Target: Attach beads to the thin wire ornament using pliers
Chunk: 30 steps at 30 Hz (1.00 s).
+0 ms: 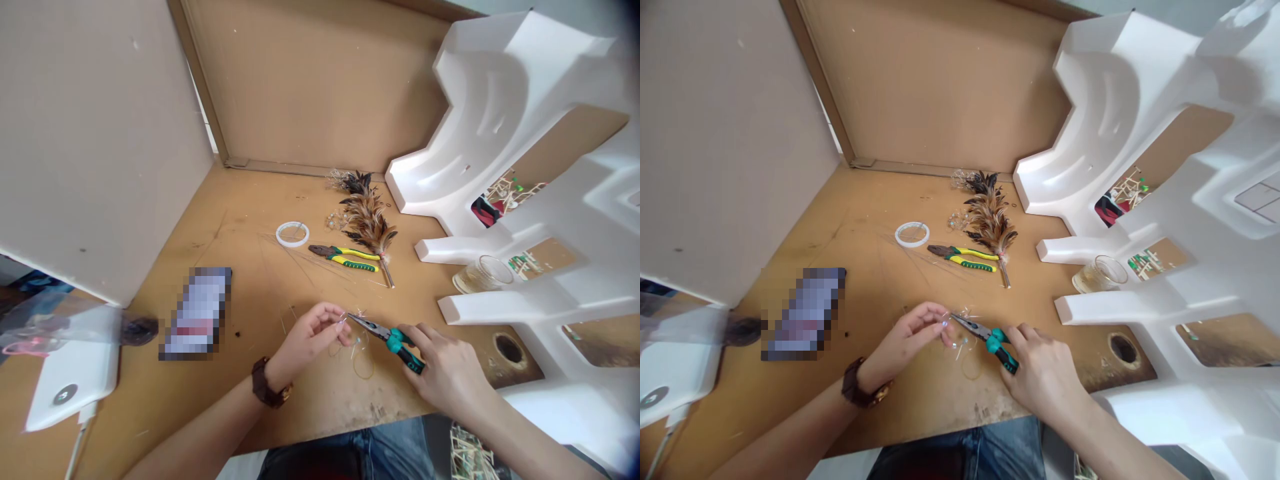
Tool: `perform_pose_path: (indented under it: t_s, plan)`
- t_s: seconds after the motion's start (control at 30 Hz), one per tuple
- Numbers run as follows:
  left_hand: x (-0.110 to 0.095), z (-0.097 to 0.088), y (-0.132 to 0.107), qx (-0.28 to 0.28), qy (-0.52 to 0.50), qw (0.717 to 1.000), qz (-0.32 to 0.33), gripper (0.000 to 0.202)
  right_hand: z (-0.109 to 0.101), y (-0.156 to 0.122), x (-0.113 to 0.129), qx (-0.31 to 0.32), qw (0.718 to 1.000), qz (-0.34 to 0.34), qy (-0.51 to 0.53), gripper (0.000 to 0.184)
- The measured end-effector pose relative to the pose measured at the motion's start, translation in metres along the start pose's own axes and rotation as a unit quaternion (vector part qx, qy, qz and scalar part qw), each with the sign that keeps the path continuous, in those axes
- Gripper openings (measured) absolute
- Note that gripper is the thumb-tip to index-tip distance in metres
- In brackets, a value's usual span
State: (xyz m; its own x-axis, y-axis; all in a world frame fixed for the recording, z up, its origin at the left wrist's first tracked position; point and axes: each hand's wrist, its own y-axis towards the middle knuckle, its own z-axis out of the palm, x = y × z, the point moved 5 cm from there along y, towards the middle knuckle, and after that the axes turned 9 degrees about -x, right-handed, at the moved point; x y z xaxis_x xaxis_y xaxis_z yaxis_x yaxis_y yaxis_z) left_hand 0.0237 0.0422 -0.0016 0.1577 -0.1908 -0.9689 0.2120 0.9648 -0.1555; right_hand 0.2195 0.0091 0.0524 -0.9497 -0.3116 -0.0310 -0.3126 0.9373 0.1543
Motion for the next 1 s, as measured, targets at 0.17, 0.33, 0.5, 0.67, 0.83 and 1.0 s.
perform_pose_path:
  t_s: [0.17,0.33,0.5,0.67,0.83,1.0]
  plan:
    - [0.0,0.0,-0.001,-0.04,0.093,0.994,0.037,0.02,0.004,-0.003,-0.001,-0.032,0.999,-0.004,-0.021,0.034]
    - [0.0,0.0,0.001,-0.027,0.119,0.991,0.045,0.025,0.003,-0.005,0.0,-0.052,0.998,-0.015,-0.023,0.032]
    - [0.006,0.002,0.002,-0.021,0.137,0.989,0.054,0.025,0.002,-0.004,0.002,-0.071,0.997,-0.036,-0.016,0.032]
    - [0.013,0.002,-0.001,-0.058,0.172,0.98,0.079,0.025,0.004,-0.002,0.007,-0.059,0.997,-0.045,-0.004,0.038]
    - [0.012,-0.001,-0.003,-0.087,0.213,0.969,0.095,0.024,0.003,-0.001,0.015,-0.056,0.997,-0.049,-0.028,0.04]
    - [0.013,-0.003,-0.003,-0.099,0.215,0.967,0.09,0.024,0.005,-0.005,0.019,-0.064,0.997,-0.04,-0.031,0.037]
